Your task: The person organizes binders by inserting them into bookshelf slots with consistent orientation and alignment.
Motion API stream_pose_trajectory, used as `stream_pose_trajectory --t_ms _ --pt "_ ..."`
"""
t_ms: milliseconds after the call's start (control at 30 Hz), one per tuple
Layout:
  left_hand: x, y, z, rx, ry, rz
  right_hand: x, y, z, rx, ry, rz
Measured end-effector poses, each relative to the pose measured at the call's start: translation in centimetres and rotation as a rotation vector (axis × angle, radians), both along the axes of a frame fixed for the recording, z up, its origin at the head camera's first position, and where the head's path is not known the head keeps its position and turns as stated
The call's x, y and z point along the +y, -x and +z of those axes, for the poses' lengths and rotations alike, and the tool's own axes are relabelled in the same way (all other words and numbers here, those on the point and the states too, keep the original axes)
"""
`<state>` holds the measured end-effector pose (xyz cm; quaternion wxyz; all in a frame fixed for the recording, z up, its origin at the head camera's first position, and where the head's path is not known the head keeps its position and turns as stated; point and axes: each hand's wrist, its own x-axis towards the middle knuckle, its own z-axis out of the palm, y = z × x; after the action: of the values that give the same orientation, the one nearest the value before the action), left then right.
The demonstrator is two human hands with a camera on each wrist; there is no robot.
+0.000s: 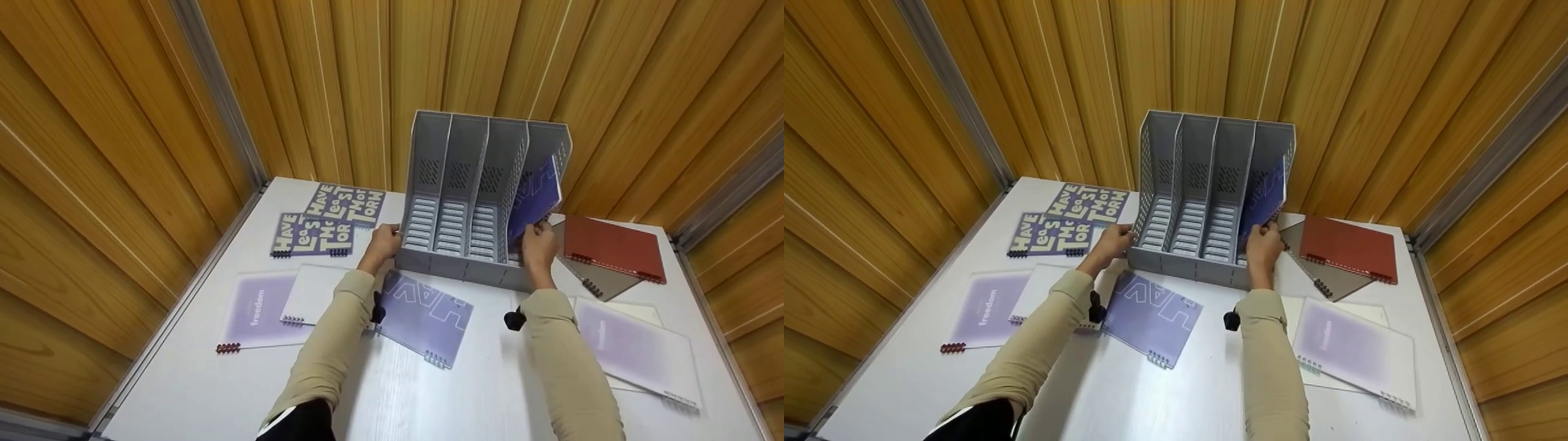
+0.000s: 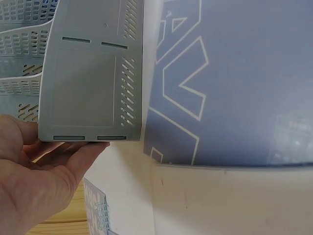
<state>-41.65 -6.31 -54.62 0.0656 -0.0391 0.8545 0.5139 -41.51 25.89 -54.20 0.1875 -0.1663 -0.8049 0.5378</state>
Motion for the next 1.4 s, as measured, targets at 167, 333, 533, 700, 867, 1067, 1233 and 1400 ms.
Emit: stream_pose_trajectory --t_ms 167,333,533,700,867,1067,1233,1400 --pt "0.0 -0.4 -0.2 0.006 -0.017 0.023 -0.8 -2.9 1.1 -0.019 0.215 0.097" --pt "0.1 -0.6 -0.1 0.022 -0.020 0.017 -1.8 -7.0 1.1 0.078 0.436 0.178" --pt "0.4 -0.8 -0.4 0.113 0.053 0.047 -3.5 -11.4 0.3 0.090 0.426 0.343" --pt "-0.1 -2.6 -0.2 0.175 0.091 0.059 -5.1 -13.7 -0.3 0.033 0.332 0.488" --pt "-0.5 -5.4 0.8 0.218 0.131 0.017 -5.6 -15.3 -1.3 -0.048 0.253 0.488" --pt "-1.6 -9.8 1.0 0.250 0.361 -0.258 -5.8 -17.1 -2.8 -0.146 0.218 0.475" --pt "-1.5 -13.4 -0.7 0.538 0.751 -0.663 -5.7 -18.1 -3.3 -0.203 0.187 0.451" --pt "-1.4 -15.7 -2.5 0.691 0.972 -0.796 -6.4 -18.2 -3.5 -0.222 0.173 0.471"
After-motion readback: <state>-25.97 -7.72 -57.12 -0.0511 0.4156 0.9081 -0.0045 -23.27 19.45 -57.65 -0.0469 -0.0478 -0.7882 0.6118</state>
